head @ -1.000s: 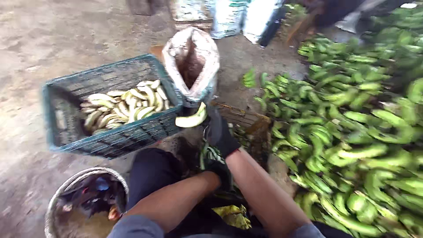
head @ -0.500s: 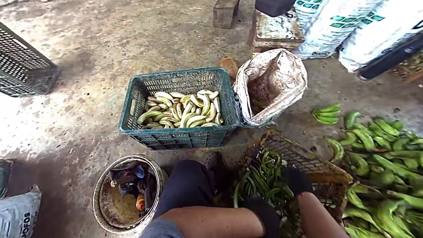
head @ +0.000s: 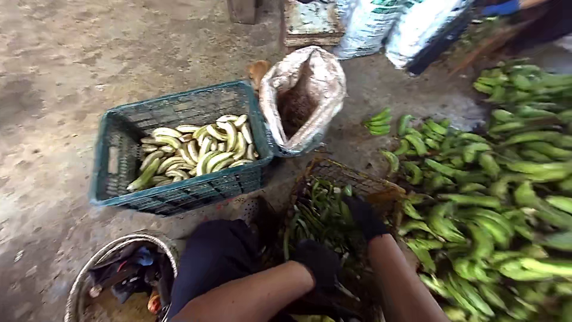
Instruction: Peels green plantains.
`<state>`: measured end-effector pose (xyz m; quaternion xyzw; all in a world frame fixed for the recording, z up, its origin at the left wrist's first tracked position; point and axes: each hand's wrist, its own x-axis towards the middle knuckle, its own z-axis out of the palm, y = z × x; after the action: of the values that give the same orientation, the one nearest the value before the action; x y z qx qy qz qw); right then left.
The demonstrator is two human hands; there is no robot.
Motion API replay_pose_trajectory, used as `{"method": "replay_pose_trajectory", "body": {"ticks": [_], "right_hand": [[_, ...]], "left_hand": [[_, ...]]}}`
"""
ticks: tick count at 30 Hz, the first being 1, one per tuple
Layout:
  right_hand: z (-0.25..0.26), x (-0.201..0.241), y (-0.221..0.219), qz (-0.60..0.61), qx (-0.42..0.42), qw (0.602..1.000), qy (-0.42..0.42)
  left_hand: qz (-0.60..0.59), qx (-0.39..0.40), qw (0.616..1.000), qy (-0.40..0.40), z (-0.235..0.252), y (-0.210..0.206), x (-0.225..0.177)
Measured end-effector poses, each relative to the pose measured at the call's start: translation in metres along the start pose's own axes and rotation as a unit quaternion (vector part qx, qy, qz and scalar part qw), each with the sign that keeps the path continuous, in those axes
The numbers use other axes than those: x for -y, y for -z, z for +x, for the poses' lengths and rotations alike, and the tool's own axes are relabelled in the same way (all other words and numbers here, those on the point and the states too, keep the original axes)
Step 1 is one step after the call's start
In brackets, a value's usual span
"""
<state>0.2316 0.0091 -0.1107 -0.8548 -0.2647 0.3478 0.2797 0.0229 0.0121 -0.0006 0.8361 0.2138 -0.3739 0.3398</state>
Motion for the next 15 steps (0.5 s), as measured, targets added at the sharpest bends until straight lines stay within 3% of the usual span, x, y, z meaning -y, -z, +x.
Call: {"method": "replay_pose_trajectory", "body": {"ticks": [3, 5, 7, 11, 13, 15], "right_hand": [[-0.032, 0.018, 0.06, 0.197, -0.013, 0.977, 0.083], [-0.059, 0.022, 0.107, 0.374, 0.065, 0.905, 0.191], [-0.089, 0.025, 0.134, 0.409, 0.067, 0.871, 0.265], [-0.12, 0.026, 0.118, 0.295, -0.075, 0.936, 0.178], [-0.121, 0.019, 0.109, 0.29, -0.1, 0.939, 0.155], [-0.13, 0.015, 0.11, 0.326, -0.116, 0.924, 0.16]], "left_hand": [[0.011, -0.036, 0.999, 0.014, 0.001, 0.003, 0.005], [0.005, -0.069, 0.997, 0.021, 0.004, 0.006, 0.01], [-0.009, -0.105, 0.994, 0.005, 0.003, 0.012, 0.015], [-0.154, -0.163, 0.968, -0.115, -0.003, 0.018, 0.02], [-0.261, -0.176, 0.933, -0.174, -0.008, 0.014, 0.016], [-0.385, -0.193, 0.874, -0.226, -0.01, 0.006, 0.005]]}}
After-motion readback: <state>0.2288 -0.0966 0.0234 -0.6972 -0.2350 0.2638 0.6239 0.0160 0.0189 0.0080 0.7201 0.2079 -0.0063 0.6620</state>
